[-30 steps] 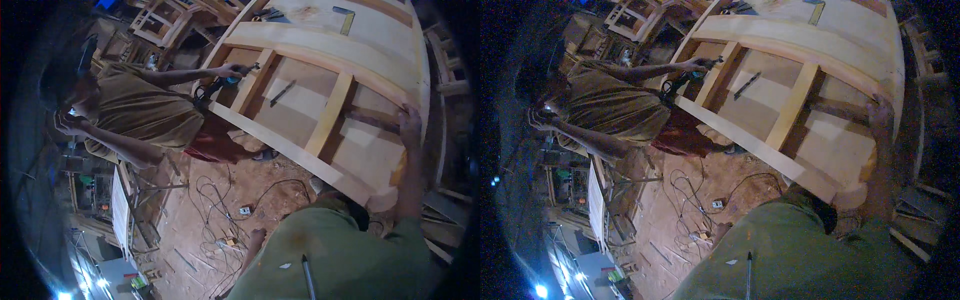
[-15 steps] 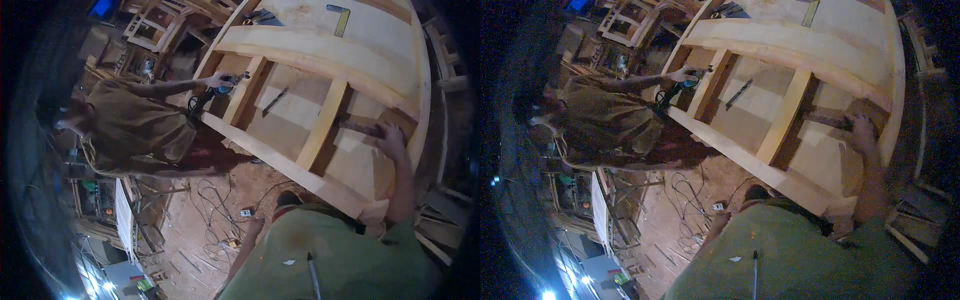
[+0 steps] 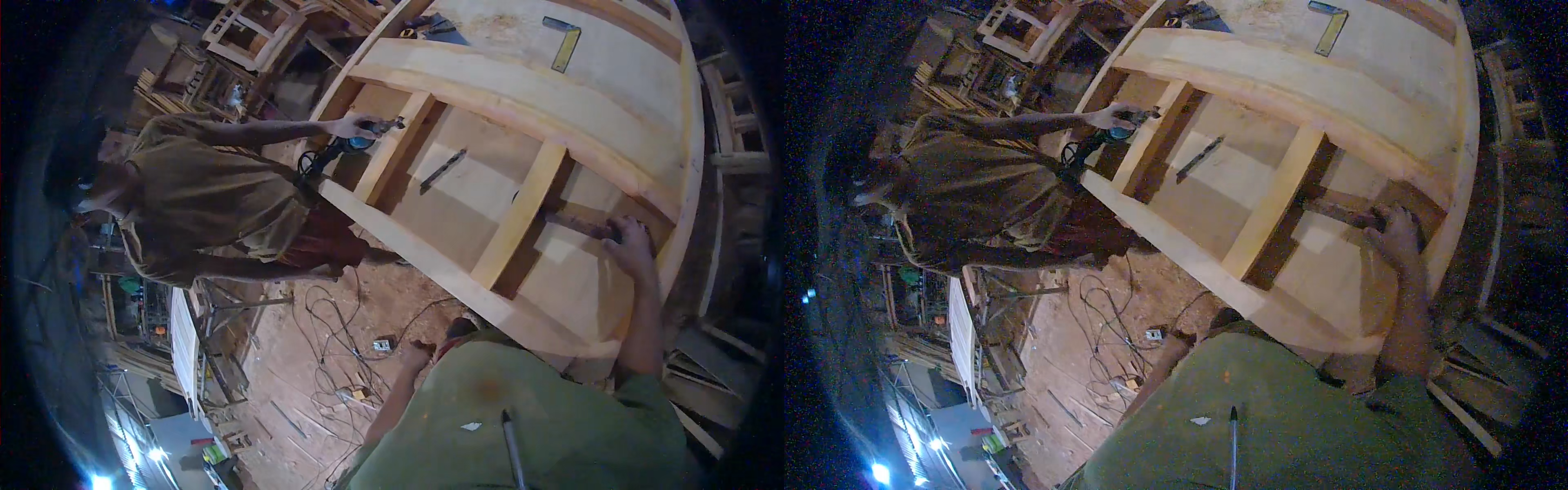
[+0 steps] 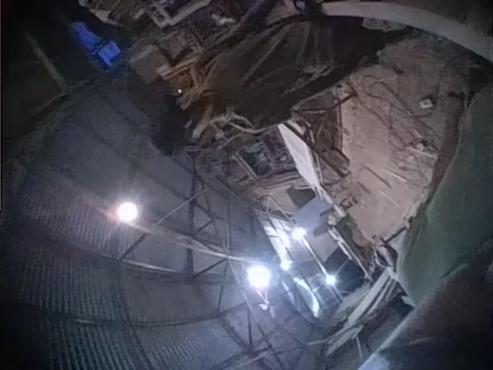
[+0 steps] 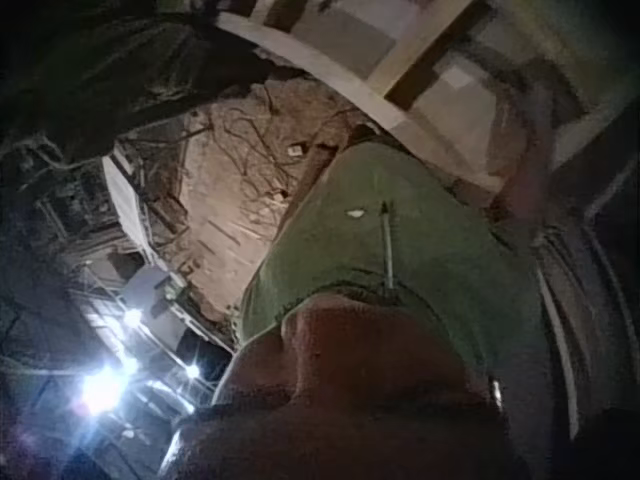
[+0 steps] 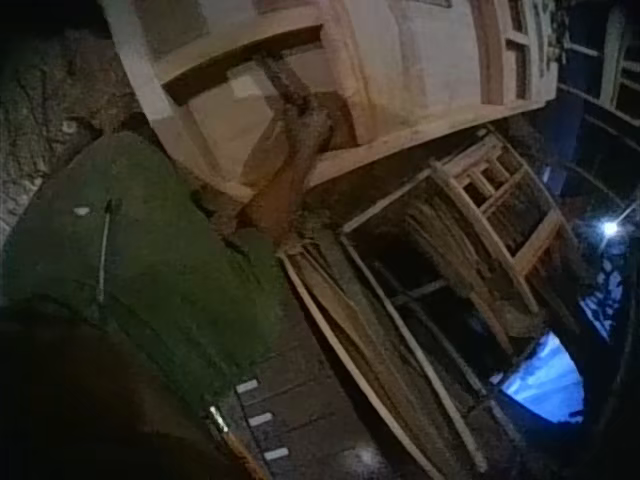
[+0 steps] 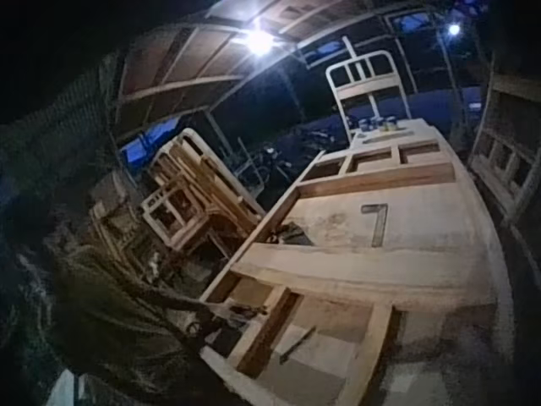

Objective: The person constructs a wooden furniture frame by drilling holes, driving screws, and sanding the surfaces of the wood using a drill, a power sander, and a hammer.

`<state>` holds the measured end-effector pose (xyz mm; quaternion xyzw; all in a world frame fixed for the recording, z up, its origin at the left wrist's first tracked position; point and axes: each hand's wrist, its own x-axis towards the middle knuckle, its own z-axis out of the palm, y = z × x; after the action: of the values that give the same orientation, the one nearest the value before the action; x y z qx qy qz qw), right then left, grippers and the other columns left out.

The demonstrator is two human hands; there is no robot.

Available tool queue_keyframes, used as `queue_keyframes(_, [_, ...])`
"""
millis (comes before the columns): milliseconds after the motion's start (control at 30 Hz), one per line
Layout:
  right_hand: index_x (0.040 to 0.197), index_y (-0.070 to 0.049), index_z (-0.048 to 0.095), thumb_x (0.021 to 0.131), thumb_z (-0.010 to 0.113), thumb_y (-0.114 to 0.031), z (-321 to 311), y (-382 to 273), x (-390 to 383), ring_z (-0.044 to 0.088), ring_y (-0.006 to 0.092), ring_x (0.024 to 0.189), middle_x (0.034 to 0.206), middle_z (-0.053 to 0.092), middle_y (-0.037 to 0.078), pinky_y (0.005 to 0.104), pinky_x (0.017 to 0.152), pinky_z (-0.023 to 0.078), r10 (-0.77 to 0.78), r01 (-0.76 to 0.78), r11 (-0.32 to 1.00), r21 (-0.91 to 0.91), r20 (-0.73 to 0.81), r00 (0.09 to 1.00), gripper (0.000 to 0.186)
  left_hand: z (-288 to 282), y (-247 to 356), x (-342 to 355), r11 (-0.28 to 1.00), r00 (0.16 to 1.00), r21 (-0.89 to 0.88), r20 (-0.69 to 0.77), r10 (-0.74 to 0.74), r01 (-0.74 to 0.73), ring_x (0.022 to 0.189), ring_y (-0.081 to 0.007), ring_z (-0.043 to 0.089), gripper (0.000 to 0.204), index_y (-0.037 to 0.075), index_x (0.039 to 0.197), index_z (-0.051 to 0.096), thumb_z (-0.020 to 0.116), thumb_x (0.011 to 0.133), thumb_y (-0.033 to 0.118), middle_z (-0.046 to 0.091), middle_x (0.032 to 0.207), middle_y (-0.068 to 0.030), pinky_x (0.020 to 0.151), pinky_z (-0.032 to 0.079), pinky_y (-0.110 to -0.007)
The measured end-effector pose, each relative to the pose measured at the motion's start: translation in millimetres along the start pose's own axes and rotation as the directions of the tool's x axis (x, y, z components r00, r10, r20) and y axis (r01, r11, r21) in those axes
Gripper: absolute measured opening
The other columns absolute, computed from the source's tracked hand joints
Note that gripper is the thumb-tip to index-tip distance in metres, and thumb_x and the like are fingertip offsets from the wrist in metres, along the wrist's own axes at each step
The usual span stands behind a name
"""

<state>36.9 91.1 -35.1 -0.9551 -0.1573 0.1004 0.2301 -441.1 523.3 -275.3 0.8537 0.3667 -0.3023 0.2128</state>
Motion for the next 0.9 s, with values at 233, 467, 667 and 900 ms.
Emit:
queue_keyframes(233, [0.117,-0.009,0.064,0.071,0.075,-0.026,3.3,13.4,3.8,0.056,0.0382,0.104,0.105,0.061,0.020,0.0465,0.094,0.045,-0.074,0.074,0.996,-0.057,0.002,0.997,0.050,-276.4,253.6,-56.0,0.787,0.592,-0.261,-0.790,0.159,-0.559,0.081,-0.0385,0.061,0.020,-0.002,0.090,0.061,0.059,0.087,0.018,0.063,0.085,-0.0214,0.070,0.048,-0.042])
queue_keyframes(467, [0.109,-0.007,0.065,0.070,0.072,-0.023,-5.6,-7.0,4.4,0.054,0.0386,0.103,0.104,0.059,0.019,0.0462,0.094,0.042,-0.056,0.056,0.998,-0.003,0.059,0.997,0.043,-317.0,292.6,102.3,0.895,0.609,-0.023,-0.740,0.284,-0.445,0.106,-0.0392,0.058,0.041,-0.006,0.108,0.060,0.062,0.083,0.026,0.061,0.111,-0.0241,0.094,0.046,-0.044])
queue_keyframes(667, [0.115,-0.008,0.063,0.069,0.075,-0.021,-5.9,-2.7,4.7,0.050,0.0409,0.112,0.113,0.057,0.021,0.0474,0.099,0.040,0.035,-0.034,0.999,-0.017,0.088,0.995,0.050,-324.4,315.7,111.1,0.909,0.696,0.093,-0.614,0.374,-0.407,0.114,-0.0378,0.054,0.047,-0.006,0.115,0.058,0.062,0.080,0.026,0.058,0.120,-0.0227,0.101,0.042,-0.042])
queue_keyframes(900, [0.114,-0.008,0.063,0.067,0.075,-0.018,0.1,0.3,1.5,0.049,0.0406,0.109,0.110,0.056,0.021,0.0468,0.100,0.039,0.021,-0.021,1.000,0.013,0.034,0.999,0.049,-324.7,331.3,93.2,0.919,0.765,0.005,-0.553,0.330,-0.393,0.092,-0.0371,0.062,0.021,0.000,0.083,0.067,0.064,0.078,0.021,0.063,0.097,-0.0195,0.083,0.051,-0.044])
